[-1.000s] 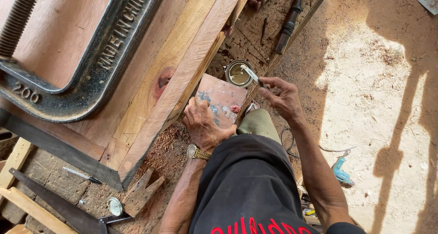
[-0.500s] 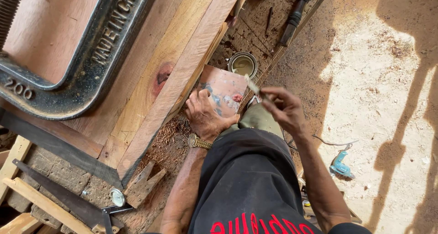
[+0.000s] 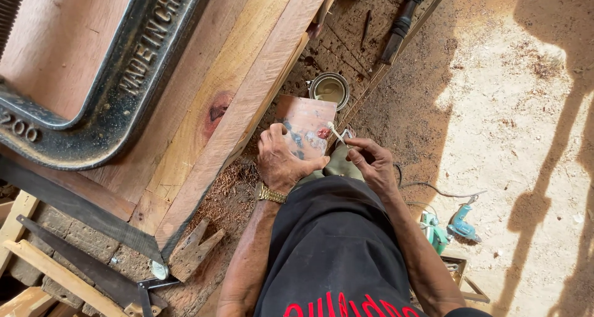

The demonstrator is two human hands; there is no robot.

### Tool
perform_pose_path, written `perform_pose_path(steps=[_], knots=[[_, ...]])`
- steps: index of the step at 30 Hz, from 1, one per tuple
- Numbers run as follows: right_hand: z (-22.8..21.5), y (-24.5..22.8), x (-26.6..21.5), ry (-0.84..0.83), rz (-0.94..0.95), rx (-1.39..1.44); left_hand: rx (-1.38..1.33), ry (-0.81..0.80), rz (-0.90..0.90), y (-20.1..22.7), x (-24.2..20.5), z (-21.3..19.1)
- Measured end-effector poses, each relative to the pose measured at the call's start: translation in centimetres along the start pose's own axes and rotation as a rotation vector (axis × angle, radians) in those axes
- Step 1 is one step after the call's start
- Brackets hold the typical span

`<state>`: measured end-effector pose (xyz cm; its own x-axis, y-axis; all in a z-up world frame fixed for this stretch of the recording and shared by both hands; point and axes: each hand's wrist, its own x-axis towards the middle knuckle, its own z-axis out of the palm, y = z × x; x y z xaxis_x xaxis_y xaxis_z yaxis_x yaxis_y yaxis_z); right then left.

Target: The person opens a can of reddish-brown paint and uses a putty knife to scoop some onto a small piece of wood. They then open a second can of lighter-colored paint and mix the two colors together on the wood piece using the putty knife.

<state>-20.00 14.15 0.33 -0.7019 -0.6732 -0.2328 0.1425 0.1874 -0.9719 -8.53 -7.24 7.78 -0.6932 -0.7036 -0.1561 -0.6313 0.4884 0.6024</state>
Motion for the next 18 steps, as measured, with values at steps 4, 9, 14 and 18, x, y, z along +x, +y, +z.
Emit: perform_pose_path(steps=[4,9,14,18], knots=[[0.0,1.6,0.0,0.001,0.001,0.039,0.002,0.006,0.008,0.2,-0.1,0.1],[1.3,-0.4,-0.3,0.071,-0.05,-0.066,0.018,0.021,-0.009,0.3,0.0,0.6],[1.1,-3.1,-1.1,0.119,-0.03,-0.166,-0.002,0.028,-0.014,0.0,0.3,0.9],[0.6,-6.7,-1.3,0.107,-0.033,-0.388,-0.013,-0.02,-0.023,-0.4,-0.1,0.7]])
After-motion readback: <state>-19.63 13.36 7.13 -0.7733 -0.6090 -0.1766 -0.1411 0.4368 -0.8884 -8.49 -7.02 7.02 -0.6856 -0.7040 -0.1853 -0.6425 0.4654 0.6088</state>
